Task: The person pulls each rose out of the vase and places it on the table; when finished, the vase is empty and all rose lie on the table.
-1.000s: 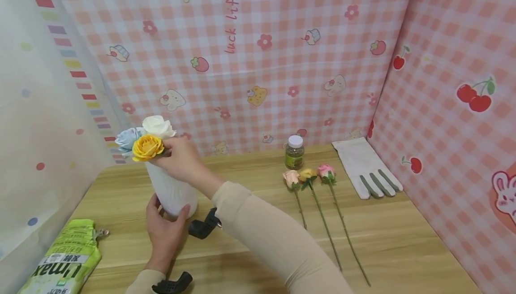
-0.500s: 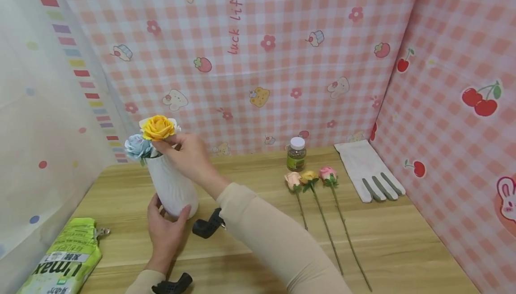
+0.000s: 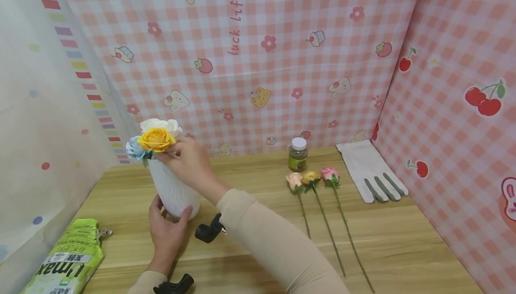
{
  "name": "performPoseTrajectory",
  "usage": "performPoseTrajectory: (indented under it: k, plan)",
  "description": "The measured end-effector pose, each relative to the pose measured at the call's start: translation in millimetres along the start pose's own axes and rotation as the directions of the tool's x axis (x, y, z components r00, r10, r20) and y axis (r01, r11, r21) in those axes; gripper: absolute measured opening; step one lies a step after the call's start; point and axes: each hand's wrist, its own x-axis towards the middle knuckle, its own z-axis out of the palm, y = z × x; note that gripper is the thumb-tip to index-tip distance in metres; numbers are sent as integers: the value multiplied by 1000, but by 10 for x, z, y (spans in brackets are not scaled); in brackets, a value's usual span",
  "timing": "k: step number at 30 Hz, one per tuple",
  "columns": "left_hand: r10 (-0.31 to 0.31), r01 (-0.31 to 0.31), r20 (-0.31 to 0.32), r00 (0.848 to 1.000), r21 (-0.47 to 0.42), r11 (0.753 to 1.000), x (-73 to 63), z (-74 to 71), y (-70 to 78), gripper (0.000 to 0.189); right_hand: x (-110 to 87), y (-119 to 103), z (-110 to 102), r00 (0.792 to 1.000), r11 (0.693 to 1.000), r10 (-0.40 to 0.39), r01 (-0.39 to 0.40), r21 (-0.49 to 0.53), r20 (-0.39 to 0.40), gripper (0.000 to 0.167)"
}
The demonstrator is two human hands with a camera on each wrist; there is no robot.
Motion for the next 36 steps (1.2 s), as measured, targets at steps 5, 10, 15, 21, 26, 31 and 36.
performPoseTrajectory:
  k: [5, 10, 15, 21, 26, 31, 36]
  plan:
    - [-7, 7, 5, 1000, 11, 1000, -10, -1, 12, 86, 33, -23, -60, 997, 998, -67, 67, -11, -36, 14]
    - [-22, 22, 17, 1000, 15, 1000, -13, -3, 24, 86, 52, -86, -163, 992, 994, -107, 108, 10, -70, 16]
    - [-39, 38, 25, 999, 17, 999, -17, -7, 40, 87, 40, -124, -290, 988, 990, -115, 122, 75, -100, 17]
    - [-6, 6, 10, 1000, 7, 1000, -14, 1, 50, 87, 21, -145, -498, 977, 976, -88, 123, 180, -194, 15]
    - [5, -5, 8, 1000, 7, 1000, -17, -2, 46, 86, -58, -90, -731, 950, 941, -85, 176, 290, -300, 12]
    - [-13, 13, 24, 1000, 19, 1000, -23, -8, 42, 85, -183, -10, -1004, 921, 880, -30, 208, 426, -388, 14]
    - [-18, 18, 24, 1000, 6, 1000, -9, -11, 52, 85, -303, 93, -1268, 883, 832, 76, 200, 518, -463, 13]
